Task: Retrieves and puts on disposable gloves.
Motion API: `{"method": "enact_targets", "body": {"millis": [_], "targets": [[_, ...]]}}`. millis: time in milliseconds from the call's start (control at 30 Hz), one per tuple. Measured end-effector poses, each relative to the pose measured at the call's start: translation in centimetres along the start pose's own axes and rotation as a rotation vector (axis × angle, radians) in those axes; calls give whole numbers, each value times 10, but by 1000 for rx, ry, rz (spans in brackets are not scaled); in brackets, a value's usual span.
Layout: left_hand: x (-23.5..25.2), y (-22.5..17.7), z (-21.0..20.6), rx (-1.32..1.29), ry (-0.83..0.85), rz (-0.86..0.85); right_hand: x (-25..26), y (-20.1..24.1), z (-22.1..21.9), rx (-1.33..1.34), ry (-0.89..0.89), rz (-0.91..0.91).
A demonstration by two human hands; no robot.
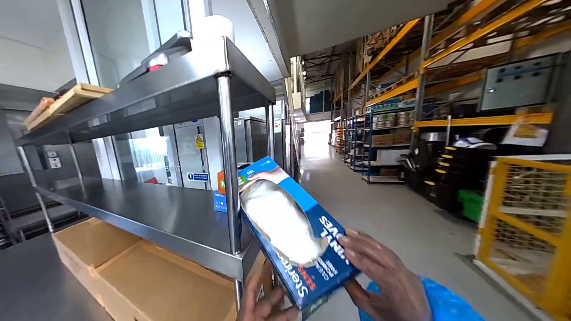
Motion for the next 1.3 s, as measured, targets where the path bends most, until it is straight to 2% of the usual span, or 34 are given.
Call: {"method": "enact_targets", "body": {"millis": [100,267,333,433,467,533,600,667,733,900,1067,1167,1300], "targets": [[17,-2,-11,-73,-98,11,-23,41,27,12,93,-66],[32,30,-17,-163,-281,152,-64,95,39,207,209,-227],[35,45,-14,-149,-289,194,-74,99,43,340,344,-331],[37,64,-5,-81,-339,211,-74,97,51,564,640,-504],[37,68,-3,-58,-345,220,-72,93,53,595,667,-532],[34,74,-5,-34,-330,252,-67,82,57,563,570,-542],[31,80,-11,-27,-301,277,-60,71,53,350,444,-504],[28,86,-17,-27,-274,294,-57,68,40,117,494,-477],[25,89,-20,-31,-244,302,-62,70,26,31,606,-478],[19,92,-15,-46,-265,324,-76,82,15,121,545,-504],[16,91,-14,-53,-252,317,-76,74,18,217,377,-685],[15,91,-9,-20,-281,323,-70,61,29,338,196,-795],[15,96,-7,34,-353,344,-53,45,60,568,-137,-996]]}}
Point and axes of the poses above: each hand's wrist, its own x-axis towards the middle knuckle, its own z-axis out of the back of the hand, y = z × x, the point moved 5 cm from there along x, towards the middle knuckle, and after that the axes turned 14 degrees about z, right-handed, at the moved point
